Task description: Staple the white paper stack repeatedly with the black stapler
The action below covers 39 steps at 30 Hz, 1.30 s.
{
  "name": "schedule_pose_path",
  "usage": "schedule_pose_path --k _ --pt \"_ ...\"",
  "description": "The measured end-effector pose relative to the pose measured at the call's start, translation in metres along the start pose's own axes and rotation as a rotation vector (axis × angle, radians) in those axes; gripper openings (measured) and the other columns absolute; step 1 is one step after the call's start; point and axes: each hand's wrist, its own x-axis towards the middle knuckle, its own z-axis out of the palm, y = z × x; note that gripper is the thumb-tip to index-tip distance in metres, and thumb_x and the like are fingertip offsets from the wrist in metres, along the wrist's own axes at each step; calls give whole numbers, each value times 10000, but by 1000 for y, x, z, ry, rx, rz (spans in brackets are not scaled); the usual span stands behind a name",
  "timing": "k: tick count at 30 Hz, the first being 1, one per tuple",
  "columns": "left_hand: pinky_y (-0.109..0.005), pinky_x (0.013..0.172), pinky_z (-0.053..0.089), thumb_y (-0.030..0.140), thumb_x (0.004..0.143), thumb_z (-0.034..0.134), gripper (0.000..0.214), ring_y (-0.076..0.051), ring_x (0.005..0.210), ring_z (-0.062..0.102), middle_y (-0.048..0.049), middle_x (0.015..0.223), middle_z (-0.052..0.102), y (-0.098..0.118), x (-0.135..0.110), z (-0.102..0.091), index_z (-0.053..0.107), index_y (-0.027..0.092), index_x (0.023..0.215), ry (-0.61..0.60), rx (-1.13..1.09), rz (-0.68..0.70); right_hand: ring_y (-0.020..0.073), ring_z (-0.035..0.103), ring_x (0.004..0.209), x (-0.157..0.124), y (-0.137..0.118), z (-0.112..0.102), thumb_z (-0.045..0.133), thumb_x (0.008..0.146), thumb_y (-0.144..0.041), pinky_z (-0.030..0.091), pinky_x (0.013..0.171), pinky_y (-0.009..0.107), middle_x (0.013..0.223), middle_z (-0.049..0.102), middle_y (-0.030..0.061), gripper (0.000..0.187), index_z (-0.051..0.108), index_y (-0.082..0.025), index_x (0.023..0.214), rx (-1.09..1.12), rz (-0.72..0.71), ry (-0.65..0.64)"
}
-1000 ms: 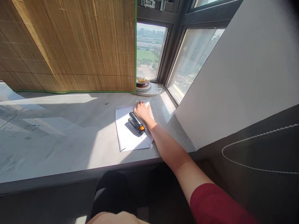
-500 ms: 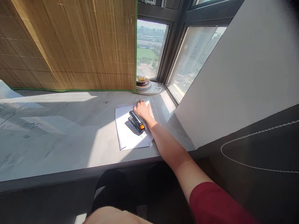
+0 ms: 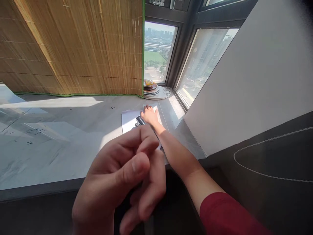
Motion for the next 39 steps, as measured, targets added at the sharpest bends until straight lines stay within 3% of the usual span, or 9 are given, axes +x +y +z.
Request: schedule_pose_path --k 2,4,9,15,21,27,32,36,39 --pt "-297 339 360 749 955 701 467 -163 437 648 -83 950 865 24 95 -15 725 284 989 85 -19 -45 368 282 1674 -1 -1 -1 321 1128 -348 162 1348 680 1791 346 267 631 422 -39 1669 -1 14 -9" --pt "-241 397 370 702 877 832 525 -161 550 709 -131 1016 864 21 169 -43 651 210 860 309 18 11 368 294 1671 -1 -2 -2 320 1124 -352 175 1350 684 1788 366 246 611 466 -74 1648 0 28 -7" --pt "-186 480 388 525 840 925 454 -132 627 723 -159 999 861 -64 250 -116 648 166 817 459 107 27 369 378 1620 0 -3 -2 338 1106 -342 219 1330 716 1744 443 235 557 553 -114 1567 -24 11 26" --pt "-209 422 345 450 745 1004 442 -128 549 673 -149 915 853 -126 262 -130 691 139 778 457 77 -117 376 371 1626 2 0 0 345 1104 -369 220 1327 720 1751 426 247 581 539 -94 1577 -35 15 13" --pt "-204 505 481 276 930 869 246 -74 506 591 -56 810 825 -133 263 -128 693 129 840 370 74 -141 362 426 1590 2 1 2 366 1082 -311 234 1321 712 1675 528 236 505 608 -123 1484 -12 9 33" --pt "-238 439 405 415 970 824 348 -77 412 511 -108 803 817 -137 268 -132 690 148 791 428 172 -223 359 541 1483 1 -4 -7 394 1068 -261 307 1286 652 1503 674 220 435 671 -160 1388 14 31 51" --pt "-240 450 394 467 1044 712 399 -80 406 494 -120 810 813 -136 267 -131 676 152 801 452 224 -226 342 733 1125 -8 -11 -40 319 1114 -302 519 945 413 1121 793 196 441 749 -211 1076 12 86 92" --pt "-233 500 427 360 1109 590 343 -92 483 560 -134 960 844 -135 266 -131 707 147 867 478 266 -212 310 717 845 -25 -14 -65 260 1128 -660 502 752 387 821 730 139 691 622 -247 709 75 12 -144" --pt "-228 536 433 344 1132 526 339 -103 530 592 -125 982 846 -137 267 -133 732 147 946 485 303 -214 276 688 788 -37 -13 -73 411 1040 -819 507 724 376 774 691 86 687 571 -254 684 102 -120 -351"
